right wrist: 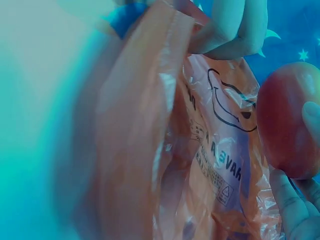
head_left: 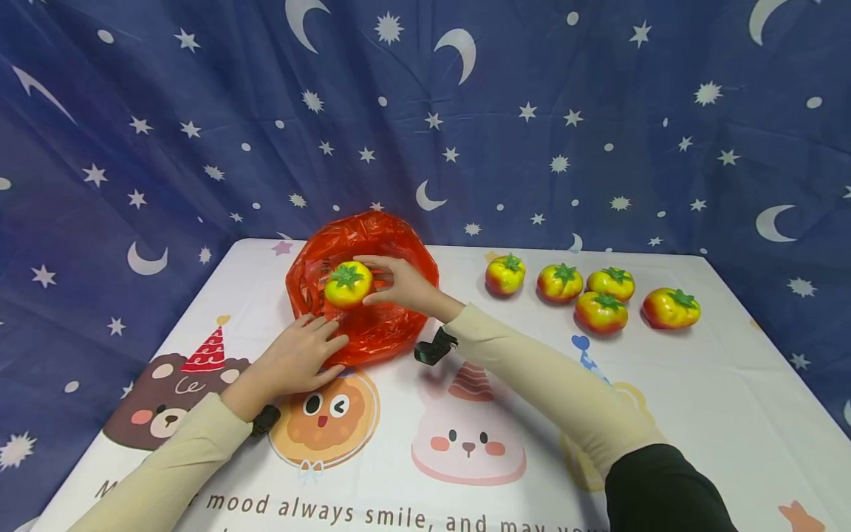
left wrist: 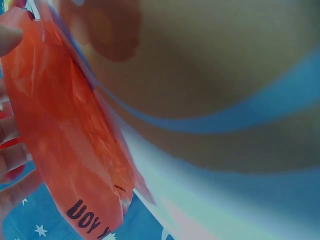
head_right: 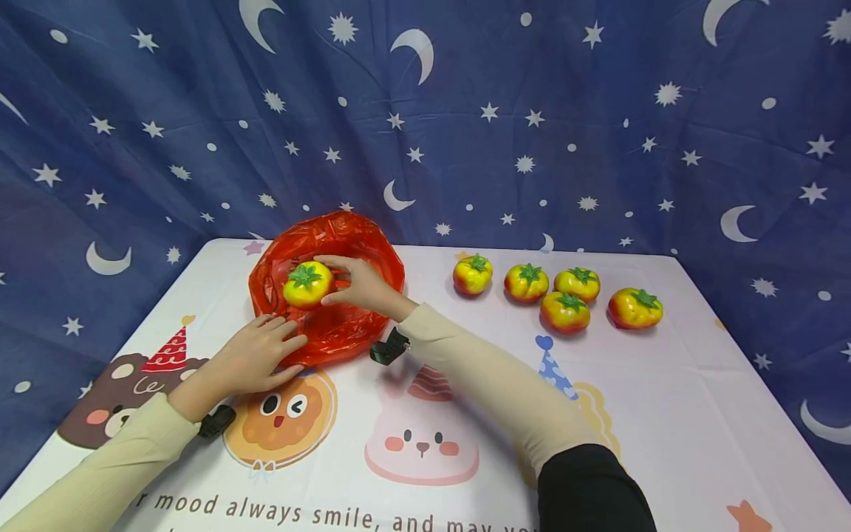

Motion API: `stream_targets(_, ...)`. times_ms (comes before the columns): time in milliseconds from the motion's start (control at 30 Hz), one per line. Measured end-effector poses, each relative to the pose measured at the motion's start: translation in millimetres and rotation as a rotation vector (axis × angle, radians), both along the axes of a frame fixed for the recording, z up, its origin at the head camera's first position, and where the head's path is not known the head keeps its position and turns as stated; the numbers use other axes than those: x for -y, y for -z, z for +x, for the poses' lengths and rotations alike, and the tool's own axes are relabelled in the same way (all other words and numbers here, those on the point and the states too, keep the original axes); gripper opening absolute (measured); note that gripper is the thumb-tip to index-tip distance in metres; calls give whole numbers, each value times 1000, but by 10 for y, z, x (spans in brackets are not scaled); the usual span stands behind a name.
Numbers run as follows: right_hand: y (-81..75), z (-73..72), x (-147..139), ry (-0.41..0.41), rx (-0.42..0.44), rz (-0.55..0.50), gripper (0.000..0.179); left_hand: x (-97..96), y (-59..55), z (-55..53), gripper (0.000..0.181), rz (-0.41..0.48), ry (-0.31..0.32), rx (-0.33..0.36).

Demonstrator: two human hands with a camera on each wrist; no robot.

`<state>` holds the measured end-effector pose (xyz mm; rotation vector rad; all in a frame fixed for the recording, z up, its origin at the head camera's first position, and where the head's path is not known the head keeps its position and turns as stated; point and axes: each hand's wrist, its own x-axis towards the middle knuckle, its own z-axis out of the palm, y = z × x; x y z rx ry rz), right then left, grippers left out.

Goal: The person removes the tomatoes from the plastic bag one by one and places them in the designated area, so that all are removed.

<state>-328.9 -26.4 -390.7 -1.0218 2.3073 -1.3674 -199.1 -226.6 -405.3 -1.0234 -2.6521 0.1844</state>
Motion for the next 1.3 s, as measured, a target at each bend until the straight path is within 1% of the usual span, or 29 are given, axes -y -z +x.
stream_targets(67,-56,-11,61,36,25,62,77,2,2,-4,40,3,3,0)
stream_targets(100,-81,24,31,43,27,69,76,2,3,-6,40,4,5,-1)
stream_targets(167,-180,173,-94,15,1,53,72,-1,2,-6,40,8,7,-1)
stream_targets(233,-228,255,-202,-23,-26,29,70,-2,4,-9,41,7,6,0)
stream_targets(300,-240,286,-272,-35,-30,12,69,-1,7,-13,41,5,5,-1)
stream_targets(333,-238,291,-302,-34,-23,8,69,-1,7,-14,41,7,5,0)
stream_targets(433,-232,275,-379,-26,35,-11,70,1,7,-18,41,9,7,0)
stream_targets(500,-225,268,-428,-21,53,-13,70,1,6,-18,41,12,7,-1)
stream_targets(667,-214,280,-572,4,38,19,69,-1,7,-16,41,11,4,-1)
stream_targets(733,-209,289,-632,15,39,15,69,-2,8,-13,41,11,3,0)
stream_targets(1067,-183,348,-952,22,84,-102,69,-9,8,5,42,11,-8,10)
stream_targets(1200,-173,371,-1080,36,103,-126,69,-12,4,12,42,6,-12,9)
stream_targets(1300,-161,387,-1185,52,101,-136,70,-14,4,16,42,6,-7,2)
